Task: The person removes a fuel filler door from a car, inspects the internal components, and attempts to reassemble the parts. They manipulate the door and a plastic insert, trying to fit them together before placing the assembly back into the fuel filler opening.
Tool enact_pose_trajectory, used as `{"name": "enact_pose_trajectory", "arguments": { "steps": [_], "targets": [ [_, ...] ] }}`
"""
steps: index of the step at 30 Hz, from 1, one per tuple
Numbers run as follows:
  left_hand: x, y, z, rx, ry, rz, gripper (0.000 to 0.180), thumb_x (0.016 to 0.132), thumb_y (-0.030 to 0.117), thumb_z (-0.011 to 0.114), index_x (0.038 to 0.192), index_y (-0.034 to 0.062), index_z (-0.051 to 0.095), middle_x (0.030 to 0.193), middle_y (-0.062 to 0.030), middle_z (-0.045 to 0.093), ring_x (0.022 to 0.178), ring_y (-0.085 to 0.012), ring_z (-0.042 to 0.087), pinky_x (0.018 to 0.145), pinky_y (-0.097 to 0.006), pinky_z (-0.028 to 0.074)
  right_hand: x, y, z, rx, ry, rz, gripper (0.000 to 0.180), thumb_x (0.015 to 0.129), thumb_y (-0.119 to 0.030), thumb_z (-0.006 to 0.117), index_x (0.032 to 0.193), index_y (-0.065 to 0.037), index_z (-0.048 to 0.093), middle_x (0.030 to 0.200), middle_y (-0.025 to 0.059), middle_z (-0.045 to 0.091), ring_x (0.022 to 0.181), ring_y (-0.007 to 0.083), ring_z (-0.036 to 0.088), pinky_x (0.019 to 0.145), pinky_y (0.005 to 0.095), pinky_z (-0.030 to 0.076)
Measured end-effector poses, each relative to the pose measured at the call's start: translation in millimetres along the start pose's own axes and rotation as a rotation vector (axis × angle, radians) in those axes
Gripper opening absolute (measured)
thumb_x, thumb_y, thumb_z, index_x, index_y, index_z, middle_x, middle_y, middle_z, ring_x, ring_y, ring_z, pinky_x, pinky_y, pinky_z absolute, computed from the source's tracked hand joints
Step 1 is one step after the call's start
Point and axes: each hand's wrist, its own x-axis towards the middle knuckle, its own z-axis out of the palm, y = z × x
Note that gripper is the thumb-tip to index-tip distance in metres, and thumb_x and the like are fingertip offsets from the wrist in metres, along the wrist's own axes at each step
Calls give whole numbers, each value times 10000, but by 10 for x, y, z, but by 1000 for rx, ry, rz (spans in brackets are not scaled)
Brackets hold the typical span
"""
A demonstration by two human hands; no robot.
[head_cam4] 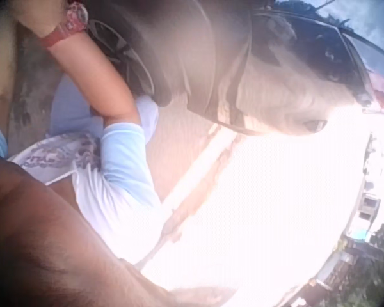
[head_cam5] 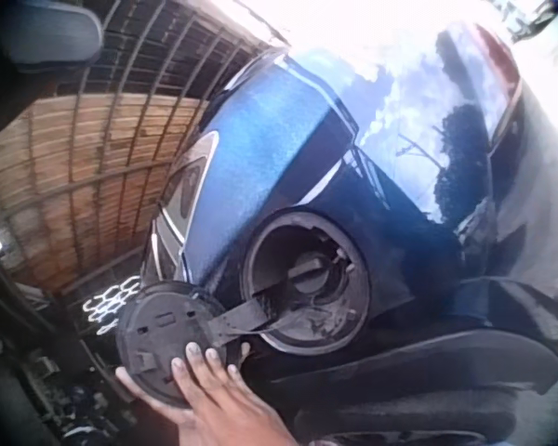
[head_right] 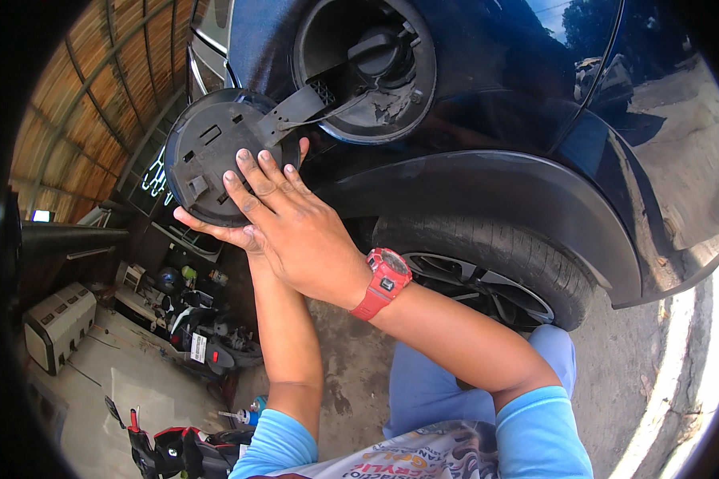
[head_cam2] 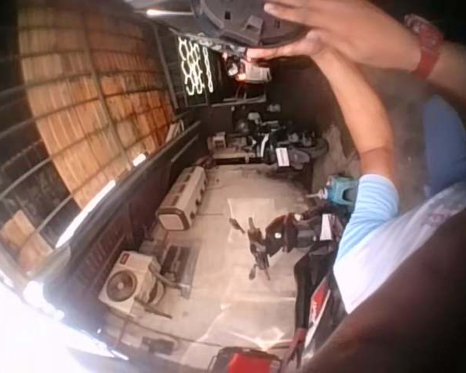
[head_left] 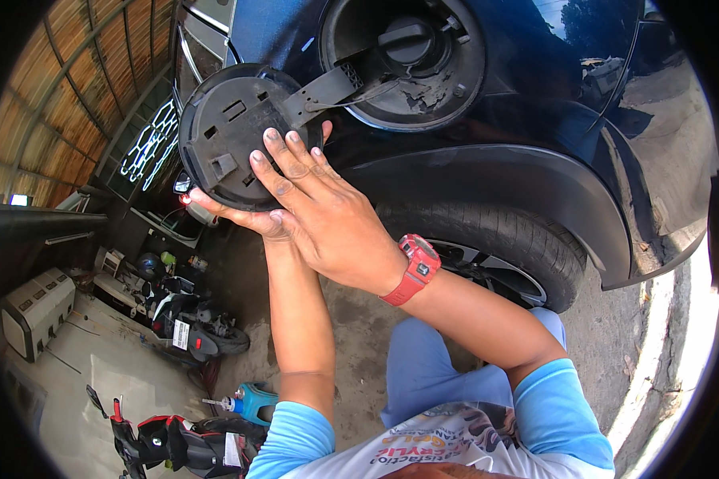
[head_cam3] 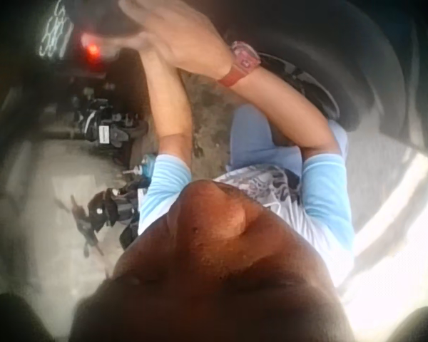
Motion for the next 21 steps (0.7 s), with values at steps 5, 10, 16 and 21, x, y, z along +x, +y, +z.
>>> {"name": "enact_pose_trajectory", "arguments": {
  "steps": [5,10,16,21],
  "targets": [
    [42,-68,129,434,223,207,943,864,896,347,1588,296,296,1604,-112,345,1403,-428,414,1052,-775,376,23,3,-34,-14,0,4,632,964,-82,574,1574,-102,409,1649,183,326,1499,411,342,1227,501,315],
    [15,-59,223,-16,-66,80,1056,827,935,350,1575,190,337,1529,-177,445,1291,-465,543,1054,-723,454,33,-35,-48,-34,-8,-1,609,959,-111,590,1546,-68,433,1628,212,351,1488,425,356,1213,531,324],
    [-9,-108,253,346,191,142,988,893,854,382,1507,81,431,1418,-138,561,1259,-291,589,1089,-526,488,181,-116,-126,18,131,-31,598,874,-131,731,1433,-49,536,1410,204,574,1290,416,560,1098,485,440],
    [126,-269,448,483,-33,179,789,948,685,496,1361,16,570,1247,-96,664,1166,-204,637,996,-368,522,564,-304,-462,-82,130,-72,516,865,-59,793,1348,-34,613,1187,81,681,1056,177,686,912,310,559]
  ]
}}
